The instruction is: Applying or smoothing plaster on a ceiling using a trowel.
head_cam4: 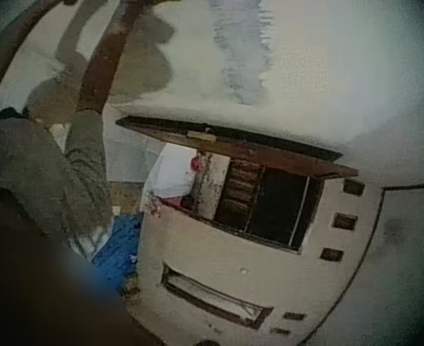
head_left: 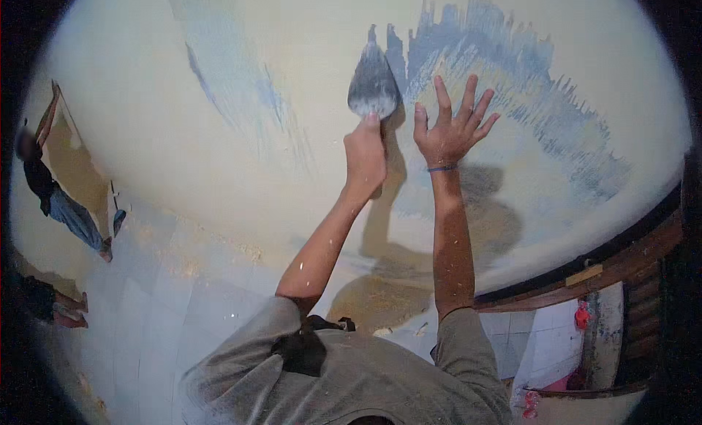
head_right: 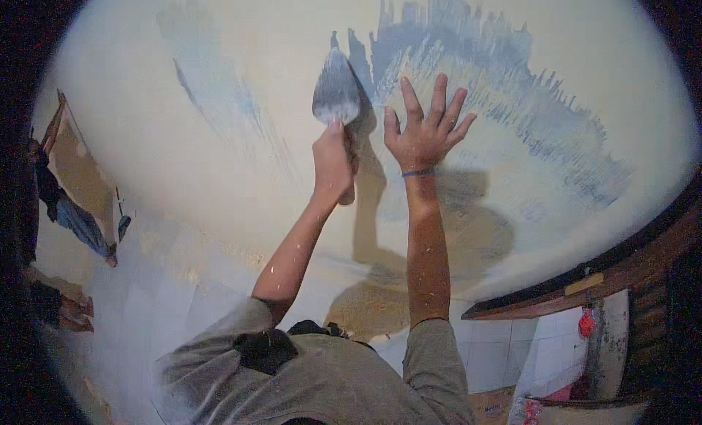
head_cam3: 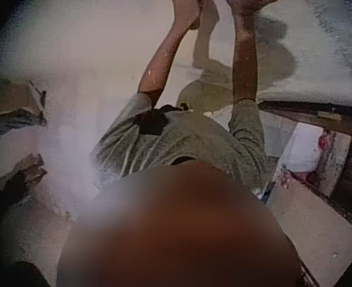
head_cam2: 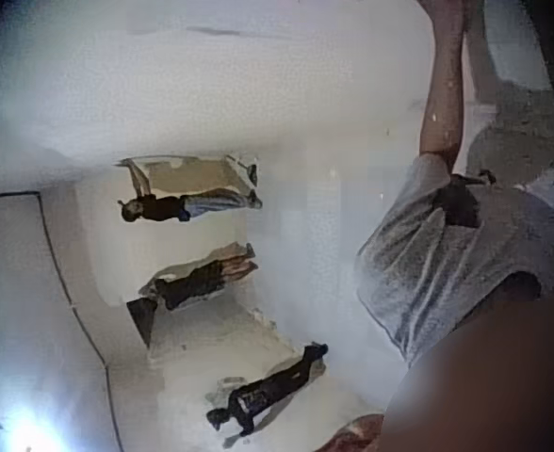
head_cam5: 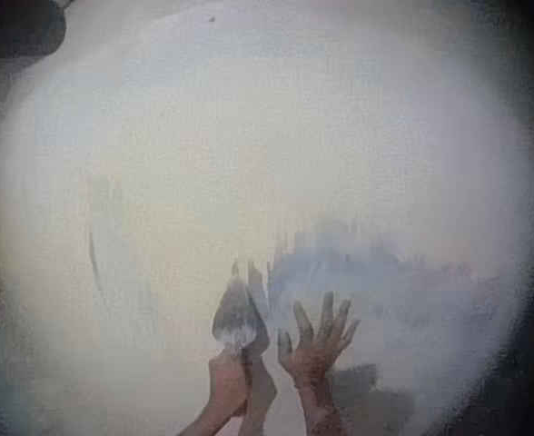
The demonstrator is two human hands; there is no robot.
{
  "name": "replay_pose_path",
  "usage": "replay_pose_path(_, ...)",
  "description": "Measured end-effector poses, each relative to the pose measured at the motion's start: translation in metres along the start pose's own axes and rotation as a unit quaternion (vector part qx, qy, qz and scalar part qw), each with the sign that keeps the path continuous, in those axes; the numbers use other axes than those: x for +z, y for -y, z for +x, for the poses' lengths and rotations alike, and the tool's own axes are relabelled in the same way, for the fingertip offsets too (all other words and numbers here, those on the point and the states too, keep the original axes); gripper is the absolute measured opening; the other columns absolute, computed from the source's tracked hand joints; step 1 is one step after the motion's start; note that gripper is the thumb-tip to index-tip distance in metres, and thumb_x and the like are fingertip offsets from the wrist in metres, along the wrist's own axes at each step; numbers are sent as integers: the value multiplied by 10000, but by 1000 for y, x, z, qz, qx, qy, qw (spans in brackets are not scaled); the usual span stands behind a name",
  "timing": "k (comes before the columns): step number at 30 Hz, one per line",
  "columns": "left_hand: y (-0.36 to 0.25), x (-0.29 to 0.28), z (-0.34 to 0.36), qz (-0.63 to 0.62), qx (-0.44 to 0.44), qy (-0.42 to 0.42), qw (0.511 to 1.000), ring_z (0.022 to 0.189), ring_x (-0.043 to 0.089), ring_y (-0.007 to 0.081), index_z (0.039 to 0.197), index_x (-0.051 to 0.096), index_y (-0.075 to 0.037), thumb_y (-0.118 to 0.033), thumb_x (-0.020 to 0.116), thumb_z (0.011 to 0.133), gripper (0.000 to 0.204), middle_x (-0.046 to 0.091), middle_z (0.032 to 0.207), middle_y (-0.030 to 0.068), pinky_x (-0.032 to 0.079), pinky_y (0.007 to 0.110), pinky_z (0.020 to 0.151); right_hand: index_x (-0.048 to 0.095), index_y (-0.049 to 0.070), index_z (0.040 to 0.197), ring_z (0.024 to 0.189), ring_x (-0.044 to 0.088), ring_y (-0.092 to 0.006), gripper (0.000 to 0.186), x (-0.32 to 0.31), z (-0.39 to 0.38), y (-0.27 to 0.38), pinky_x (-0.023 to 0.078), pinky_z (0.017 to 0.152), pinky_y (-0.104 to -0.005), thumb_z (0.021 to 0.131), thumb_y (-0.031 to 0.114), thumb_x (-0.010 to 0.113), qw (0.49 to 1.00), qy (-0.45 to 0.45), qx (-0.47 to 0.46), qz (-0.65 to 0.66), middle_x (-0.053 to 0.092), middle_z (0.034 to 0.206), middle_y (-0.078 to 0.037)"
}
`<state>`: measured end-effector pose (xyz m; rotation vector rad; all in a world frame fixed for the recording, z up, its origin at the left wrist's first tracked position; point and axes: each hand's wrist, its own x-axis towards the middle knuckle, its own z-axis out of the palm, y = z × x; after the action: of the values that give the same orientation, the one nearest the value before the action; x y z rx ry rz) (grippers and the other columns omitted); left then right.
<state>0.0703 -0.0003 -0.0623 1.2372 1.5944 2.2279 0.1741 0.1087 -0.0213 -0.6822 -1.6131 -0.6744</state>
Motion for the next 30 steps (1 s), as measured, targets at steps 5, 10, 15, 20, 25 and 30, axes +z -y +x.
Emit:
replay_pose_path(5, 22, 0, -58, 9, -124, 63, 990, 541, 478, 334, 803, 510, 49, -300, 314, 1042, 466, 494, 610, 218, 404, 447, 566, 475, 390, 1395, 1460, 176, -408, 574, 1, 0, -1, 26, 1143, -628, 846, 490, 612, 1000, 9, 1, -8, 299, 1566, -117)
replay_pose_path(10, 3, 10, -68, -109, -176, 49, 977, 459, 432, 93, 776, 504, -55, -477, 342, 1027, 517, 455, 592, -5, 345, 273, 408, 476, 389, 1392, 1463, 172, -403, 573, 1, 0, -6, 27, 1143, -627, 846, 502, 609, 1000, 2, -3, -13, 294, 1569, -112)
replay_pose_path(15, 4, 3, -71, -96, -191, 47, 976, 455, 432, 100, 787, 497, -53, -471, 351, 1024, 503, 463, 608, 1, 351, 275, 408, 473, 389, 1394, 1465, 171, -398, 571, -3, -1, -1, 23, 1145, -627, 850, 501, 606, 1000, 14, 3, -9, 290, 1572, -102)
replay_pose_path(20, 3, -4, -39, -42, -155, -13, 987, 494, 442, 119, 731, 495, 9, -361, 300, 1048, 525, 446, 523, 38, 393, 360, 479, 486, 389, 1385, 1461, 183, -401, 560, -6, -1, -1, 26, 1142, -628, 849, 497, 606, 1000, 7, 2, 4, 302, 1567, -99)
replay_pose_path(25, 1, -4, -41, -64, -197, 23, 978, 496, 441, 133, 719, 480, 15, -365, 303, 1048, 532, 453, 529, 44, 389, 365, 483, 481, 380, 1386, 1463, 171, -400, 555, 0, -4, -5, 34, 1141, -632, 856, 478, 611, 1000, 7, 3, 9, 286, 1572, -106)
replay_pose_path(30, 18, -2, -21, -73, -132, 24, 988, 486, 442, 121, 809, 520, -53, -426, 345, 1030, 468, 470, 619, 17, 360, 297, 430, 509, 395, 1362, 1452, 203, -406, 539, 1, 0, 0, 39, 1140, -628, 842, 491, 616, 1000, 1, 9, 13, 321, 1558, -98)
